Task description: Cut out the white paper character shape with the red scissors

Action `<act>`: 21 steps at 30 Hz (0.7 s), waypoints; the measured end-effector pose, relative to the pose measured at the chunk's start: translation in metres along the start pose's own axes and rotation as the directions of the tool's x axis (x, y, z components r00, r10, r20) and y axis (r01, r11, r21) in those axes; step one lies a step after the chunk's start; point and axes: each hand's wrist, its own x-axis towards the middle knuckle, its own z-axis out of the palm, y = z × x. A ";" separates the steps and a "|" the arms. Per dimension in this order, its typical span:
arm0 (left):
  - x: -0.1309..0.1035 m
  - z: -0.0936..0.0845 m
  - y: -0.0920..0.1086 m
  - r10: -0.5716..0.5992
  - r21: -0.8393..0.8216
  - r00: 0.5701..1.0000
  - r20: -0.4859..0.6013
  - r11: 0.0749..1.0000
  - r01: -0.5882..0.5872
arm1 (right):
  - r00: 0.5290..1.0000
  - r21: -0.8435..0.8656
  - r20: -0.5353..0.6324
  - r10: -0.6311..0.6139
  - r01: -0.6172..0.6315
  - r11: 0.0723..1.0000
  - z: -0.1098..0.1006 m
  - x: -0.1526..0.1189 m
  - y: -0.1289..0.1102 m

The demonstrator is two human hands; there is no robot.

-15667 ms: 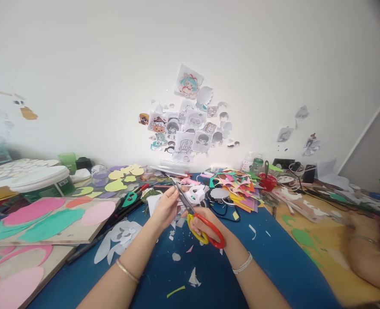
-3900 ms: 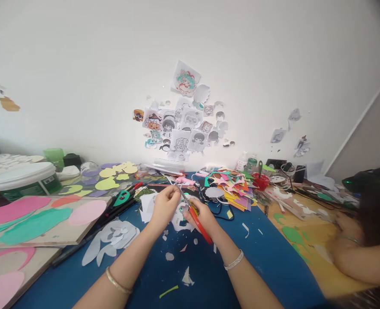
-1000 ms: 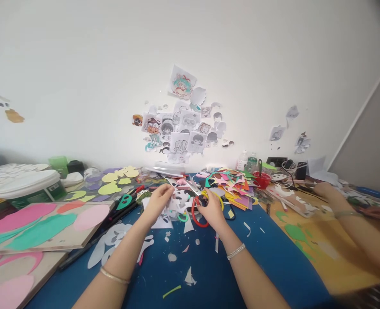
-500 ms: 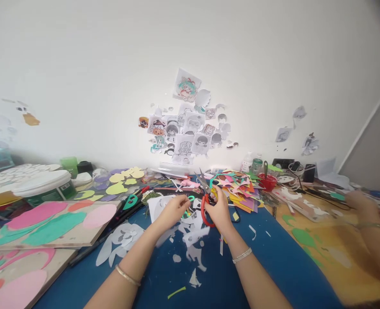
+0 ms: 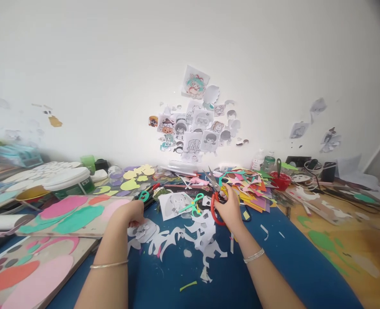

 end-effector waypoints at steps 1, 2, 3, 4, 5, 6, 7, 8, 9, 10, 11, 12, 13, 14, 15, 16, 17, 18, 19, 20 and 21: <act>0.001 0.000 -0.001 -0.038 0.040 0.999 0.022 0.999 0.037 | 1.000 -0.002 -0.001 0.001 -0.001 1.000 0.000 0.000 0.000; 0.001 -0.001 0.000 -0.083 0.091 0.995 0.049 0.993 0.079 | 1.000 -0.004 -0.002 0.002 -0.002 1.000 0.000 0.000 0.001; 0.001 -0.002 0.001 -0.124 0.143 0.990 0.072 0.983 0.112 | 1.000 -0.004 -0.005 0.003 -0.003 1.000 0.001 0.000 0.001; 0.000 -0.003 0.003 -0.143 0.176 0.987 0.078 0.976 0.127 | 1.000 -0.005 -0.009 0.002 -0.002 1.000 0.001 0.001 0.001; 0.000 -0.004 0.006 -0.152 0.204 0.985 0.079 0.970 0.133 | 1.000 -0.004 -0.011 0.001 -0.001 1.000 0.001 0.001 0.001; -0.001 -0.005 0.009 -0.153 0.228 0.985 0.079 0.965 0.132 | 1.000 -0.003 -0.014 -0.001 0.001 1.000 0.001 0.001 0.001; -0.002 -0.005 0.012 -0.147 0.247 0.986 0.080 0.961 0.123 | 1.000 -0.002 -0.018 -0.001 0.001 1.000 0.000 0.001 0.000; -0.004 -0.004 0.017 -0.133 0.260 0.988 0.082 0.960 0.108 | 1.000 0.001 -0.024 -0.001 0.001 1.000 0.000 0.001 0.000; -0.006 -0.001 0.023 -0.112 0.263 0.990 0.086 0.961 0.086 | 1.000 0.005 -0.029 0.000 0.001 1.000 -0.001 0.001 -0.001; -0.009 0.004 0.029 -0.075 0.260 0.991 0.111 0.965 0.044 | 0.999 0.012 -0.034 0.001 -0.001 1.000 -0.001 0.001 -0.002; -0.013 0.011 0.037 -0.030 0.250 0.989 0.146 0.968 -0.008 | 0.999 0.021 -0.040 0.003 -0.002 1.000 -0.002 0.001 -0.002; -0.018 0.020 0.045 0.031 0.230 0.977 0.209 0.970 -0.080 | 0.999 0.032 -0.047 0.004 -0.003 0.999 -0.002 0.002 -0.002; -0.023 0.030 0.054 0.135 0.206 0.918 0.373 0.953 -0.224 | 0.998 0.041 -0.055 0.008 -0.006 0.999 -0.002 0.002 -0.002; -0.029 0.041 0.062 0.192 0.201 0.834 0.517 0.920 -0.336 | 0.998 0.050 -0.058 0.013 -0.010 0.999 -0.002 0.002 -0.002; -0.035 0.052 0.070 0.229 0.205 0.774 0.590 0.885 -0.418 | 0.998 0.057 -0.061 0.020 -0.017 0.998 -0.002 0.003 -0.002; -0.041 0.064 0.076 0.265 0.214 0.743 0.614 0.851 -0.480 | 0.998 0.063 -0.064 0.026 -0.022 0.998 -0.002 0.003 -0.001; -0.047 0.076 0.081 0.310 0.218 0.730 0.609 0.820 -0.530 | 0.997 0.067 -0.065 0.030 -0.026 0.997 -0.002 0.003 -0.001; -0.051 0.086 0.085 0.341 0.225 0.724 0.599 0.796 -0.561 | 0.997 0.070 -0.066 0.032 -0.028 0.997 -0.001 0.004 -0.001; -0.055 0.096 0.087 0.358 0.243 0.716 0.599 0.771 -0.589 | 0.997 0.074 -0.067 0.033 -0.028 0.997 -0.001 0.004 -0.001; -0.058 0.104 0.088 0.370 0.262 0.706 0.604 0.744 -0.614 | 0.997 0.080 -0.070 0.034 -0.029 0.996 -0.001 0.004 -0.001; -0.059 0.111 0.088 0.388 0.274 0.692 0.608 0.716 -0.642 | 0.997 0.088 -0.074 0.037 -0.030 0.996 -0.001 0.004 0.000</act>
